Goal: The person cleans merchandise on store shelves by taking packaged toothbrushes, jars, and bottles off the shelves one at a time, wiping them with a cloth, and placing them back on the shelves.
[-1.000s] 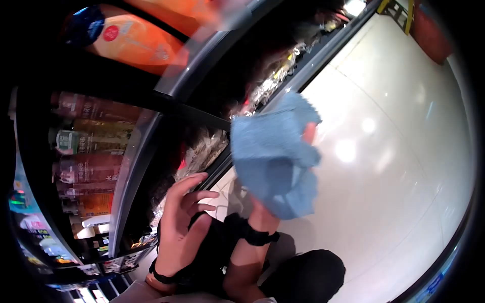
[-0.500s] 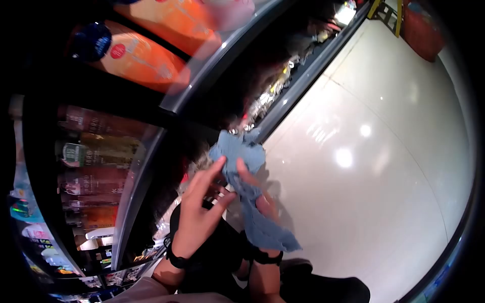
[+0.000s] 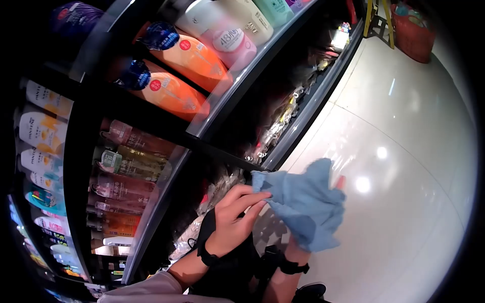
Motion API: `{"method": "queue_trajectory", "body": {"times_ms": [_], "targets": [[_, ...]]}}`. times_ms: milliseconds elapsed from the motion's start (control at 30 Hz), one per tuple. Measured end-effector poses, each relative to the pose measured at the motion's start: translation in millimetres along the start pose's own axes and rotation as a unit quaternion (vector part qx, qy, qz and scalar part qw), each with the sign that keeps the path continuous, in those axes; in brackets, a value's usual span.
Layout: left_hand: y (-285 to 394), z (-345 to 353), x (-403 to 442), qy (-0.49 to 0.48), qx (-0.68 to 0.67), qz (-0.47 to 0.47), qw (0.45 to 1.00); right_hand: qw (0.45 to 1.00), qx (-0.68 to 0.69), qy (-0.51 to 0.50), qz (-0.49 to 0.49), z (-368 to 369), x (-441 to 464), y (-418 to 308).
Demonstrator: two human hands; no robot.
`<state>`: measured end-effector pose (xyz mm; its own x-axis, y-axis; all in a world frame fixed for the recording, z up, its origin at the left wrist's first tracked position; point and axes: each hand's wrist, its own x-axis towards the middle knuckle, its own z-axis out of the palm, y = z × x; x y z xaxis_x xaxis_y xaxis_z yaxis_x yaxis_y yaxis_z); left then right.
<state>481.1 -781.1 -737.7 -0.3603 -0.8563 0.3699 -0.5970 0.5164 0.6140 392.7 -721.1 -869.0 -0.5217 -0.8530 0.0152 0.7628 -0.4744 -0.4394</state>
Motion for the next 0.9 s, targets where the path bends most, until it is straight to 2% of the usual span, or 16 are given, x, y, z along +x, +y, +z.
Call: {"method": "queue_trajectory", "body": {"times_ms": [67, 133, 200, 233, 267, 333, 400, 433, 467, 500, 567, 600, 667, 767, 867, 900], "targets": [[4.7, 2.5, 0.4, -0.006, 0.000, -0.004, 1.000, 0.992, 0.065, 0.085, -0.061, -6.8, 18.3, -3.9], [10.5, 4.6, 5.4, 0.008, 0.009, 0.044, 0.999, 0.942, 0.198, 0.273, 0.012, -11.4, 46.8, -26.6], [11.6, 8.0, 6.9, -0.004, 0.012, 0.056, 0.998, 0.939, 0.161, 0.305, 0.008, -26.6, 40.2, -8.8], [13.1, 9.0, 7.3, -0.003, 0.026, 0.066, 0.997, 0.933, 0.167, 0.314, 0.057, -29.3, 37.3, 1.3], [14.5, 9.8, 6.4, -0.003, 0.040, 0.075, 0.996, 0.933, 0.169, 0.314, 0.056, -29.2, 35.8, 11.3], [17.6, 11.9, 1.3, -0.008, 0.058, 0.089, 0.994, 0.904, 0.159, 0.361, 0.162, -26.5, 32.8, 28.4], [21.6, 14.9, -2.4, -0.023, 0.094, 0.119, 0.988, 0.921, 0.117, 0.323, 0.184, -18.5, 31.4, 37.3], [28.7, 16.8, -2.9, -0.033, 0.099, 0.150, 0.983, 0.934, 0.108, 0.265, 0.212, -15.4, 32.9, 36.4], [35.5, 19.3, -6.2, -0.050, 0.102, 0.176, 0.978, 0.926, 0.194, 0.182, 0.266, -12.7, 26.9, 30.6], [41.1, 22.2, -12.8, -0.079, 0.120, 0.172, 0.974, 0.926, 0.173, 0.189, 0.278, -10.0, 20.5, 21.0], [46.8, 30.2, -22.7, -0.132, 0.144, 0.179, 0.964, 0.922, 0.224, 0.134, 0.287, -21.4, 18.5, 28.5], [47.4, 33.5, -25.5, -0.159, 0.154, 0.181, 0.958, 0.910, 0.292, 0.074, 0.284, -44.6, 16.9, 52.7], [49.9, 32.2, -25.0, -0.230, 0.149, 0.171, 0.946, 0.910, 0.283, 0.081, 0.291, -31.5, 14.7, 43.5], [55.5, 18.2, -13.3, -0.271, 0.133, 0.190, 0.934, 0.914, 0.276, 0.072, 0.287, -15.9, 9.8, 40.6], [75.7, 0.8, 12.0, -0.254, 0.164, 0.213, 0.929, 0.919, 0.264, 0.066, 0.286, -3.4, 5.1, 39.6], [77.3, -4.3, 13.5, -0.298, 0.170, 0.185, 0.921, 0.923, 0.256, 0.062, 0.282, 0.2, 4.1, 40.3]]}}
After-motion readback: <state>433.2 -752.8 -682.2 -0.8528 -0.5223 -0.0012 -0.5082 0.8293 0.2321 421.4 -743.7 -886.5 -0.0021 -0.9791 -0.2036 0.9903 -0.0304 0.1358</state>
